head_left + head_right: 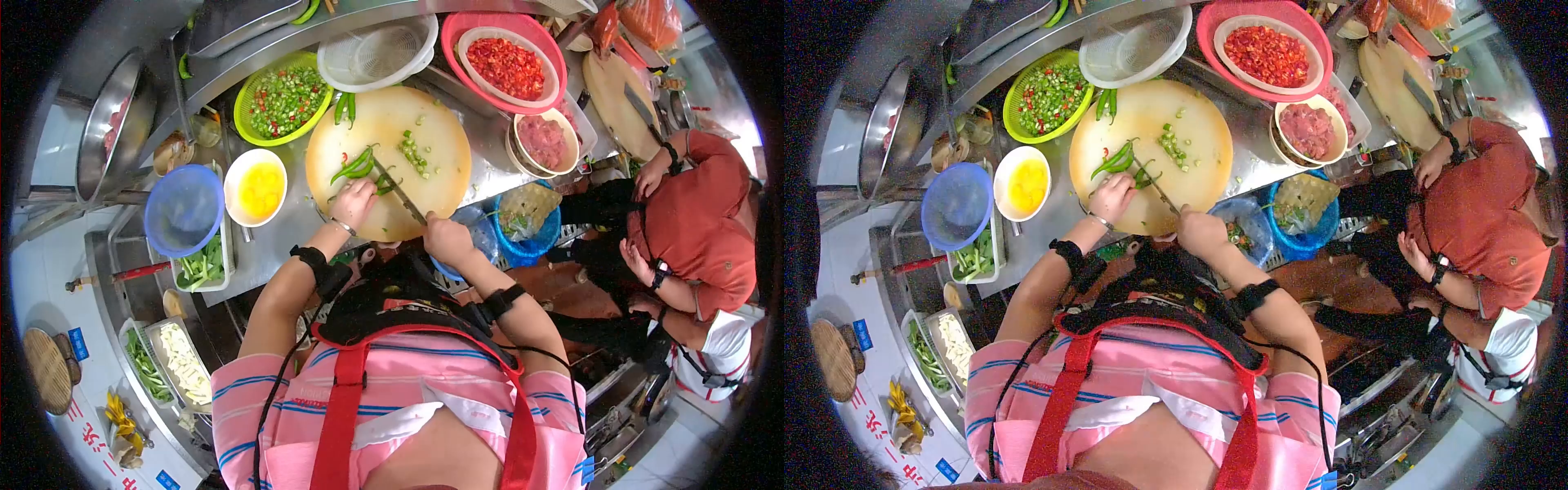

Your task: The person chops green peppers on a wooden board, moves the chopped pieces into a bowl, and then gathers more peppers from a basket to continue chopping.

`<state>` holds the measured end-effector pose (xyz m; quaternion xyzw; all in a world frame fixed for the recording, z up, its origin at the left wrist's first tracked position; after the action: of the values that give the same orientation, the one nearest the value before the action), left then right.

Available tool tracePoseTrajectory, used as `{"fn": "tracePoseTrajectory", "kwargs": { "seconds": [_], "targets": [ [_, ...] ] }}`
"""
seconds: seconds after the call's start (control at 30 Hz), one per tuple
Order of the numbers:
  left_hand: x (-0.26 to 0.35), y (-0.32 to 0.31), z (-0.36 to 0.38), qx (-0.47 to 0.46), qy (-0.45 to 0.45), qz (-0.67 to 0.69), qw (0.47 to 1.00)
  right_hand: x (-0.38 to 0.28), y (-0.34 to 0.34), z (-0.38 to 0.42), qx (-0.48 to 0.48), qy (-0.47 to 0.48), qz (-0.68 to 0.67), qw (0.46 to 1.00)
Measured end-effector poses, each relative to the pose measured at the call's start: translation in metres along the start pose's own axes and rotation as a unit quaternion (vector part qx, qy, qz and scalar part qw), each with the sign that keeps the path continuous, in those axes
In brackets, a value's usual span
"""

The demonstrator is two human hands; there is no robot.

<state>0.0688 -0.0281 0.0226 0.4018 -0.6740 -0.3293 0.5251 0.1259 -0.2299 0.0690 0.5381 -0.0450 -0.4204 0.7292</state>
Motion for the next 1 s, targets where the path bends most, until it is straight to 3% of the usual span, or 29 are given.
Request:
{"fn": "tracePoseTrajectory", "kwargs": {
  "seconds": [0.17, 0.37, 0.47, 0.53, 0.67, 0.73, 0.8, 1.0],
  "targets": [
    [0.004, -0.007, 0.004, 0.005, -0.032, -0.001, 0.999, -0.003, -0.002, -0.005, -0.001, 0.008, -0.015, 1.000],
    [0.004, 0.001, 0.004, -0.017, 0.008, -0.003, 1.000, 0.001, -0.001, -0.003, -0.024, -0.037, -0.009, 0.999],
    [0.001, 0.013, 0.001, 0.004, 0.047, -0.036, 0.998, 0.017, 0.000, 0.008, -0.035, -0.046, 0.033, 0.998],
    [-0.009, 0.017, -0.008, 0.053, 0.122, -0.169, 0.977, 0.024, -0.002, 0.010, -0.021, -0.053, 0.024, 0.998],
    [-0.021, 0.015, -0.009, 0.021, 0.112, -0.173, 0.978, 0.023, 0.010, 0.011, 0.006, -0.045, 0.021, 0.999],
    [-0.020, 0.012, -0.006, 0.003, 0.047, -0.126, 0.991, 0.016, 0.015, 0.012, 0.008, -0.036, 0.026, 0.999],
    [-0.022, 0.007, -0.004, -0.008, 0.050, -0.121, 0.991, 0.008, 0.019, 0.008, 0.023, 0.011, 0.036, 0.999],
    [-0.024, 0.007, -0.004, -0.015, 0.052, -0.124, 0.991, 0.010, 0.000, -0.017, 0.008, 0.001, 0.104, 0.995]
  ]
}}
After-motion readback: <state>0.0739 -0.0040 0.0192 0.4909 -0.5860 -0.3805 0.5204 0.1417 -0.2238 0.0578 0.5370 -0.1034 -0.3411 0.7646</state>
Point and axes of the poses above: each hand's wrist, its own z-axis away from the middle knuckle, its own y-axis out of the back of the hand, x = y × z, the point moved 3 cm from there along -z, towards the middle knuckle, and after that the axes turned 13 degrees about -x, right-handed, at the moved point
